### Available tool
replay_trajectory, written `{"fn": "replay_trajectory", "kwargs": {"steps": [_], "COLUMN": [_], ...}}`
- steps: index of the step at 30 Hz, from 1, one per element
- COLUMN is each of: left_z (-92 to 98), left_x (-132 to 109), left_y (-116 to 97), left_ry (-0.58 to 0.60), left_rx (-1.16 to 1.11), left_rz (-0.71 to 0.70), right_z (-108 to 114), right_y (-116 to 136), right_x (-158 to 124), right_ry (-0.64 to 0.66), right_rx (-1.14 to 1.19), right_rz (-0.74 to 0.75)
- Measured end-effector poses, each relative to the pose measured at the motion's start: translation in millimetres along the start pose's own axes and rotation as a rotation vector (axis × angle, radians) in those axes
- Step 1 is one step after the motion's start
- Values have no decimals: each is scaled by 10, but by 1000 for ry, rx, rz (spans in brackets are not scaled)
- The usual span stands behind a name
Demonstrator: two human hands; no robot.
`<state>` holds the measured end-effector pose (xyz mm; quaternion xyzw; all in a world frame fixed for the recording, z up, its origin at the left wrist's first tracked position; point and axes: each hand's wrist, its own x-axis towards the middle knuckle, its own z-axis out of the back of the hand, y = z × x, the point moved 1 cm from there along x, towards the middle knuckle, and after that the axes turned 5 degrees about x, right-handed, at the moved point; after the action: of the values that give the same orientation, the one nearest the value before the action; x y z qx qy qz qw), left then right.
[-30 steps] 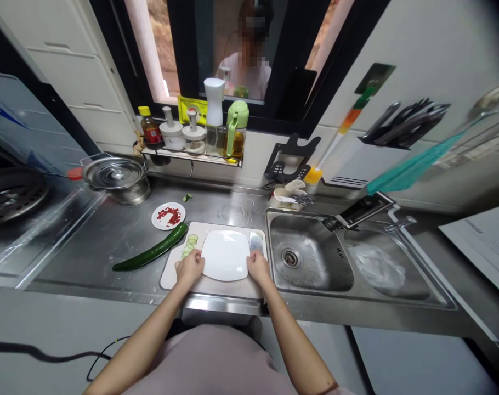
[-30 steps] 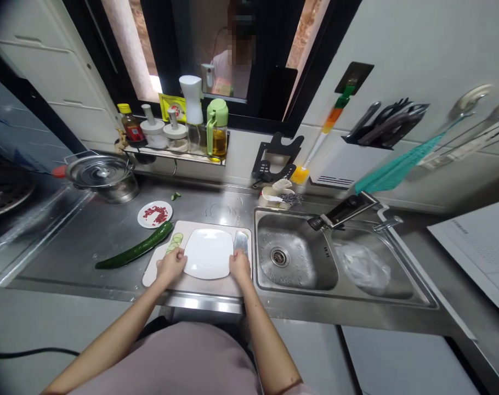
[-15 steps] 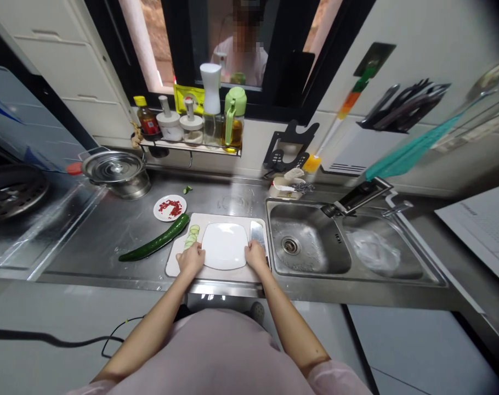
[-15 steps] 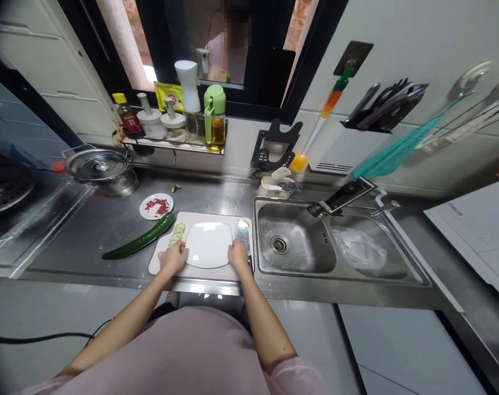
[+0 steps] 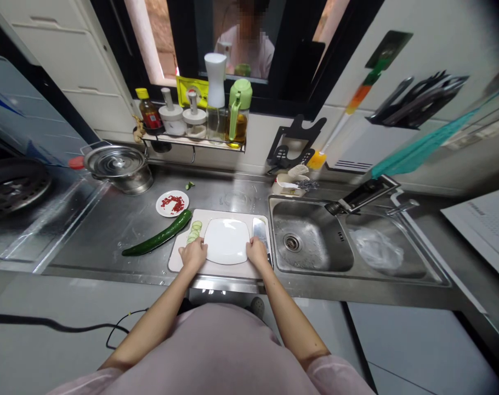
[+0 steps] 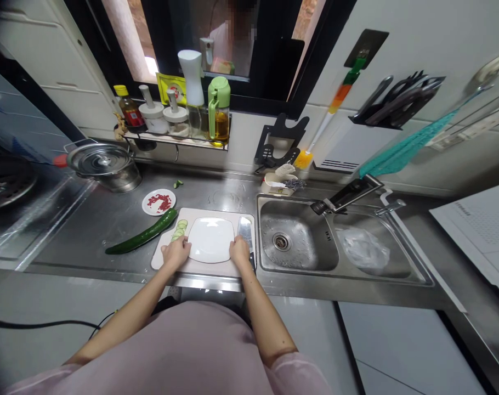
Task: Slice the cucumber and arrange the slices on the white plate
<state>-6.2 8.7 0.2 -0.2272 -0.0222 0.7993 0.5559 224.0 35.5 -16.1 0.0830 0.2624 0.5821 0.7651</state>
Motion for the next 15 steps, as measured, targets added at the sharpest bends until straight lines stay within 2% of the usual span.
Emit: {"fn": "replay_trajectory", "kwargs": {"steps": [15], "left_z": [27], "left_x": [-15], "left_y": [-23], "left_ry": [-20], "left_rx": [36], "left_rz": [-48], "right_z": [20], "right_y": [34], "right_x": [-12], "right_ry": [40], "right_rx": [-25], "right_rz": [-19]}}
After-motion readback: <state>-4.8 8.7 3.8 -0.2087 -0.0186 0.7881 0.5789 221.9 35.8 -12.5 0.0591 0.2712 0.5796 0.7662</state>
